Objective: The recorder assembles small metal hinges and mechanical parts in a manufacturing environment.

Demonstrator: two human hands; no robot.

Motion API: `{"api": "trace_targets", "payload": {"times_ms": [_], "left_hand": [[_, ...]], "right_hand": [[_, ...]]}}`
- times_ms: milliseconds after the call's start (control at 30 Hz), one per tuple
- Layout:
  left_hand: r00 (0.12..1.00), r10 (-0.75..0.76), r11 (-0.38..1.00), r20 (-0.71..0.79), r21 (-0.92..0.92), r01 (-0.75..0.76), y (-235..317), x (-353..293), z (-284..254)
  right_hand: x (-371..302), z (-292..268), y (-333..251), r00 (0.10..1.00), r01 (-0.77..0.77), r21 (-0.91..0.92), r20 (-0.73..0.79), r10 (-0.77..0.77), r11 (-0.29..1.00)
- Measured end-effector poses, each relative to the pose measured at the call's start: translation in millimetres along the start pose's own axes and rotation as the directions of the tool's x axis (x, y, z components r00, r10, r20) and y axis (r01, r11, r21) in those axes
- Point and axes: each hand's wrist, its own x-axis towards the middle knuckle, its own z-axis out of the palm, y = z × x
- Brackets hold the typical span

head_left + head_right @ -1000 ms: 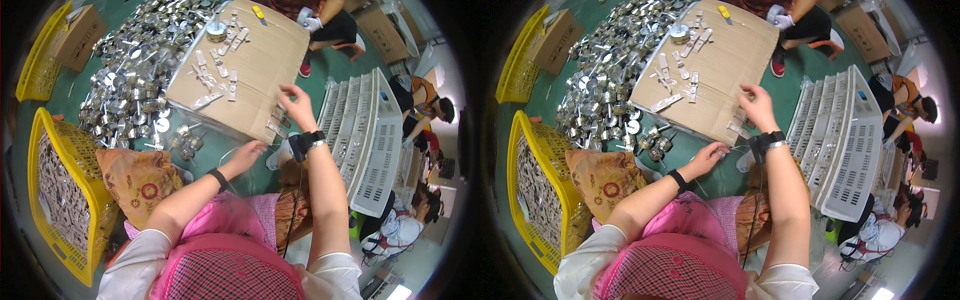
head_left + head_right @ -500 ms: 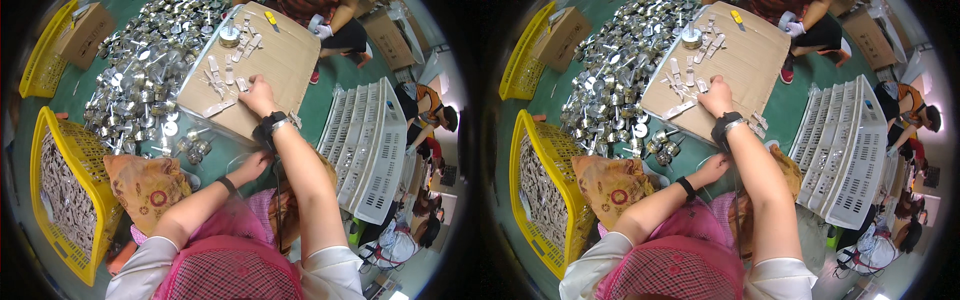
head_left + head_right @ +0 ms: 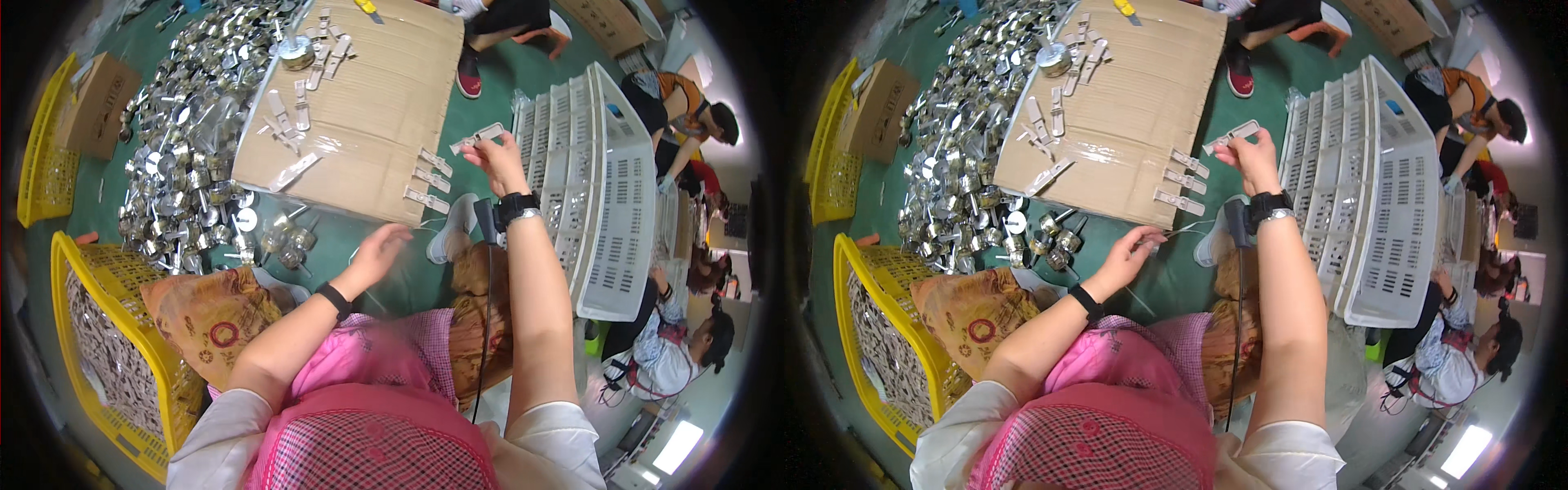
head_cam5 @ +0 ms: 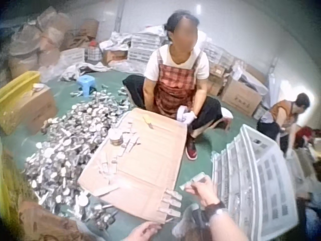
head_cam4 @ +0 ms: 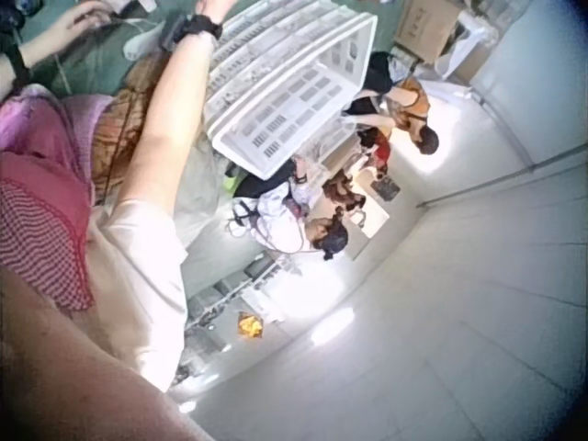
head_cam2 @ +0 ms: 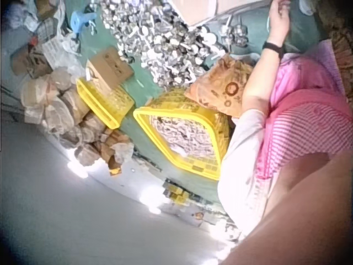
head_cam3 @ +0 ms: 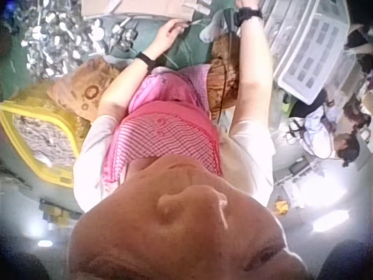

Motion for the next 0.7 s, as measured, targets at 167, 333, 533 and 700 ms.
{"api": "trace_targets", "payload": {"times_ms": [167, 333, 533, 700], "left_hand": [[0.997, -0.071, 0.997, 0.004, -0.021, 0.071, 4, -3, -3], [0.996, -0.086, 0.996, 0.005, -0.003, 0.086, 7, 0, 0], [0.997, -0.076, 0.996, 0.004, 0.045, 0.075, 4, -2, -8], [0.997, -0.079, 0.997, 0.011, -0.003, 0.079, 6, -1, -5]], "right_hand": [[-10, 14, -8, 0.996, -0.078, 0.321, 0.057, 0.063, 0.944], [8, 12, 16, 0.995, -0.055, 0.021, -0.081, 0.057, 0.998], [15, 20, 23, 0.980, -0.188, 0.292, -0.010, 0.200, 0.938], [10, 16, 34, 0.983, -0.179, 0.246, 0.003, 0.184, 0.953]]}}
